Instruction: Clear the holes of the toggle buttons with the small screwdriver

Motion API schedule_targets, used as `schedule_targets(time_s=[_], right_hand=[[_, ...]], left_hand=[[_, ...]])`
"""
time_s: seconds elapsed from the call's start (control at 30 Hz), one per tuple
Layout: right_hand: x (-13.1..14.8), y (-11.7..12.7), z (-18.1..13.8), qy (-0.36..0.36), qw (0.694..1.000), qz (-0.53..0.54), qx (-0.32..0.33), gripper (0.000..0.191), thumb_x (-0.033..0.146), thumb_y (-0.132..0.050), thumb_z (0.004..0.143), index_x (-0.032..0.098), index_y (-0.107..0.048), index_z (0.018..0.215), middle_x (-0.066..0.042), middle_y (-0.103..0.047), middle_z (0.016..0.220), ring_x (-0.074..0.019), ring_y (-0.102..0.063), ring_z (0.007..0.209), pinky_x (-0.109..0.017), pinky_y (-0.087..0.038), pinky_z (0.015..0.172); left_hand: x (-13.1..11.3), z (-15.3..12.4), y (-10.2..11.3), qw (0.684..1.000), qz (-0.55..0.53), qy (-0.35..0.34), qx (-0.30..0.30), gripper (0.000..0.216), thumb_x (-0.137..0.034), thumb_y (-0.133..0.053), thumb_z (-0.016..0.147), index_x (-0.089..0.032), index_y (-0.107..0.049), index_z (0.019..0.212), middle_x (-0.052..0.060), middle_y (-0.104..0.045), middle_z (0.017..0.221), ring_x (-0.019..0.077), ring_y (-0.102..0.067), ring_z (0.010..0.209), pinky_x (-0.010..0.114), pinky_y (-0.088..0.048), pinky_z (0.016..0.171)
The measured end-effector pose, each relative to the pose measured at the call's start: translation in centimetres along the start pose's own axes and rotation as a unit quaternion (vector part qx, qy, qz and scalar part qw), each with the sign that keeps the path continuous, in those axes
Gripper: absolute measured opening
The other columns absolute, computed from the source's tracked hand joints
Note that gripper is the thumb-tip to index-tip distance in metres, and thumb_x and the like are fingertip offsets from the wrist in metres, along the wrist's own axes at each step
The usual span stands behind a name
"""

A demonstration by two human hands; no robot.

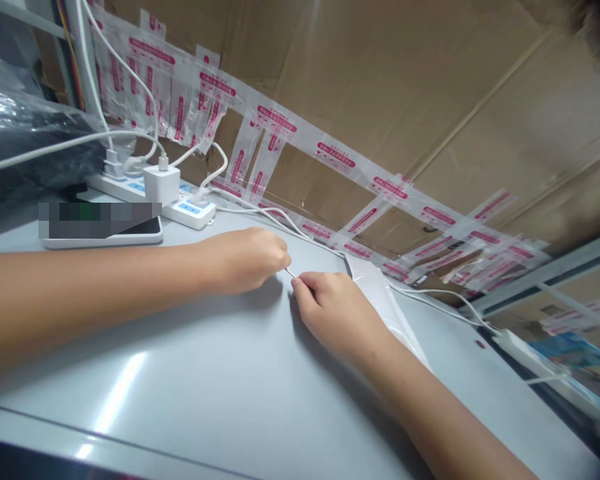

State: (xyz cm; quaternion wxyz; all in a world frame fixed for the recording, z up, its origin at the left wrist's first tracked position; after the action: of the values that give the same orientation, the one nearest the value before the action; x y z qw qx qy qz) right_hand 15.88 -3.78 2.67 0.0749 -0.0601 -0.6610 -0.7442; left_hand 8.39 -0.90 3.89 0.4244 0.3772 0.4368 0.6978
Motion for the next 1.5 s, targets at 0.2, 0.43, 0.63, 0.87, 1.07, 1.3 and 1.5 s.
schedule_targets(time_s=[0.2, 0.43, 0.63, 0.87, 1.07, 1.3, 1.5], right_hand=[[0.2, -0.2, -0.2, -0.008, 0.999, -0.053, -0.001, 0.038, 0.026, -0.039, 0.094, 0.019, -0.040, 0.057, 0.000, -0.049, 0.054, -0.0124, -0.037, 0.051, -0.029, -0.024, 0.053], [-0.6, -0.2, 0.3, -0.024, 0.999, -0.047, 0.007, 0.036, 0.027, -0.038, 0.095, 0.019, -0.045, 0.060, -0.002, -0.056, 0.062, -0.0134, -0.041, 0.057, -0.029, -0.024, 0.056], [-0.7, -0.2, 0.3, -0.026, 0.999, 0.000, 0.027, 0.038, 0.031, -0.039, 0.095, 0.019, -0.043, 0.059, 0.000, -0.052, 0.059, -0.0132, -0.039, 0.056, -0.029, -0.025, 0.055], [-2.0, -0.3, 0.7, -0.054, 0.996, 0.076, 0.016, 0.037, 0.037, -0.039, 0.095, 0.020, -0.052, 0.064, 0.002, -0.052, 0.060, -0.0137, -0.044, 0.058, -0.028, -0.028, 0.056], [-1.8, -0.1, 0.8, -0.040, 0.989, 0.145, 0.007, 0.040, 0.046, -0.041, 0.096, 0.020, -0.055, 0.069, 0.005, -0.042, 0.058, -0.0130, -0.039, 0.058, -0.028, -0.028, 0.055], [-1.3, -0.2, 0.5, -0.036, 0.992, 0.120, 0.031, 0.044, 0.045, -0.035, 0.098, 0.020, -0.060, 0.071, 0.004, -0.045, 0.057, -0.0135, -0.041, 0.056, -0.029, -0.028, 0.054], [-1.5, -0.1, 0.5, -0.043, 0.991, 0.126, 0.024, 0.044, 0.043, -0.036, 0.098, 0.020, -0.060, 0.070, 0.003, -0.048, 0.057, -0.0139, -0.043, 0.057, -0.028, -0.028, 0.055]], left_hand=[[-1.1, 0.0, -0.2, 0.998, 0.048, -0.035, 0.020, 0.017, 0.002, -0.058, 0.075, -0.014, -0.065, 0.077, 0.005, -0.066, 0.076, 0.0188, -0.060, 0.074, 0.029, -0.040, 0.062], [-1.9, 0.4, 1.1, 0.999, -0.010, -0.019, -0.029, 0.020, -0.002, -0.051, 0.081, -0.015, -0.065, 0.075, 0.006, -0.067, 0.079, 0.0168, -0.058, 0.073, 0.028, -0.040, 0.065], [4.5, -0.7, 0.6, 0.934, -0.297, 0.194, -0.049, 0.015, -0.015, -0.057, 0.078, -0.018, -0.069, 0.087, 0.001, -0.072, 0.083, 0.0145, -0.063, 0.074, 0.024, -0.043, 0.064], [6.3, -1.5, -2.3, 0.823, -0.480, 0.305, 0.000, 0.021, -0.019, -0.063, 0.076, -0.017, -0.070, 0.096, 0.000, -0.073, 0.075, 0.0146, -0.067, 0.070, 0.023, -0.048, 0.064], [6.3, -1.7, -2.8, 0.790, -0.528, 0.311, -0.017, 0.020, -0.019, -0.066, 0.076, -0.017, -0.068, 0.095, 0.001, -0.073, 0.076, 0.0165, -0.070, 0.076, 0.026, -0.051, 0.071], [6.4, -1.7, -2.7, 0.774, -0.556, 0.301, -0.029, 0.021, -0.021, -0.069, 0.076, -0.018, -0.068, 0.096, 0.001, -0.074, 0.081, 0.0165, -0.071, 0.080, 0.027, -0.053, 0.075], [6.3, -1.6, -2.1, 0.791, -0.538, 0.290, -0.032, 0.021, -0.023, -0.067, 0.077, -0.017, -0.069, 0.097, 0.001, -0.074, 0.080, 0.0159, -0.070, 0.078, 0.027, -0.054, 0.073]])
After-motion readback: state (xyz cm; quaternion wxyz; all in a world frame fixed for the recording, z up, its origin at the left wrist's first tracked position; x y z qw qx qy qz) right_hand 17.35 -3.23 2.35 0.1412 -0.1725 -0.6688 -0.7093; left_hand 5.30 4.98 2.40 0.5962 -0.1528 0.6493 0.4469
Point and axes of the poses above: each hand's wrist, its own z-axis towards the middle knuckle, its own y-axis out of the back of the hand, x = y × z, the point moved 10 cm from there along z, towards the middle knuckle
